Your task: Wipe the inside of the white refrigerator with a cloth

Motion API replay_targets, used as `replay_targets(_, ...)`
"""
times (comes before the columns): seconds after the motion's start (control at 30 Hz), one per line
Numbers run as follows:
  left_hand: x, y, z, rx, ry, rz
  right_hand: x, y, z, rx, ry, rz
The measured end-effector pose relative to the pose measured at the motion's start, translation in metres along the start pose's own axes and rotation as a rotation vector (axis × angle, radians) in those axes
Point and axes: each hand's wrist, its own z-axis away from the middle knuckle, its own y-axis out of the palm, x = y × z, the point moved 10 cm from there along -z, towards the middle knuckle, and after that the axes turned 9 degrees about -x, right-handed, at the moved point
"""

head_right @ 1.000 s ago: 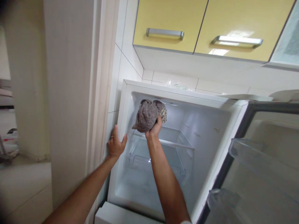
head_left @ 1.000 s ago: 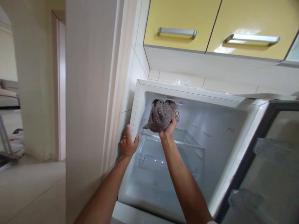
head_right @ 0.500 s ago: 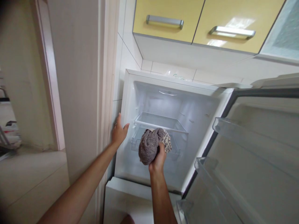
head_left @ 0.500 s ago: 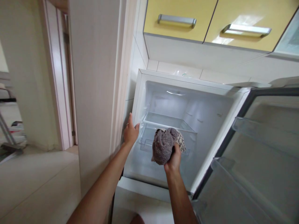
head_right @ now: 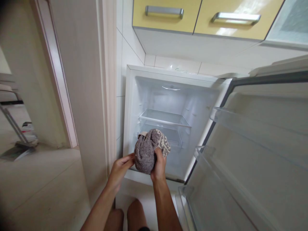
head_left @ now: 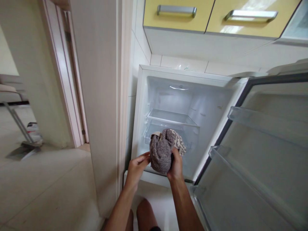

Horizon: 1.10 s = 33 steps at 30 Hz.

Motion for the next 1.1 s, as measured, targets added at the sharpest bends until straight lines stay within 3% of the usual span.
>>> replay_targets(0.13, 0.038, 0.025, 0.031, 0.009, -0.252, 0.205, 0.013, -0.017, -0.011, 0.028, 0.01, 0.019)
replay_targets(0.27, 0.075, 0.071, 0.069, 0.151, -0.49, 0.304, 0.028, -0.041, -0.022, 0.034, 0.009, 0.057)
replay_targets(0.37, 0.085, 0.105, 0.091, 0.265, -0.604, 0.448, 0.034, -0.055, -0.021, 0.039, 0.005, 0.116)
replay_targets(0.47, 0.083, 0.121, 0.099, 0.289, -0.627, 0.604, 0.032, -0.064, -0.014, 0.085, 0.004, 0.192)
replay_targets(0.6, 0.084, 0.118, 0.098, 0.221, -0.586, 0.644, 0.026, -0.074, -0.003, 0.15, -0.025, 0.29)
replay_targets(0.87, 0.091, 0.075, 0.089, -0.041, -0.442, 0.581, 0.042, -0.073, 0.049, 0.435, -0.486, 0.957)
replay_targets(1.0, 0.094, 0.053, 0.085, -0.133, -0.402, 0.539, 0.049, -0.11, 0.065, 0.431, -0.616, 1.156)
replay_targets(1.1, 0.099, 0.039, 0.078, -0.145, -0.374, 0.472, 0.068, -0.159, 0.066, 0.278, -0.708, 1.293)
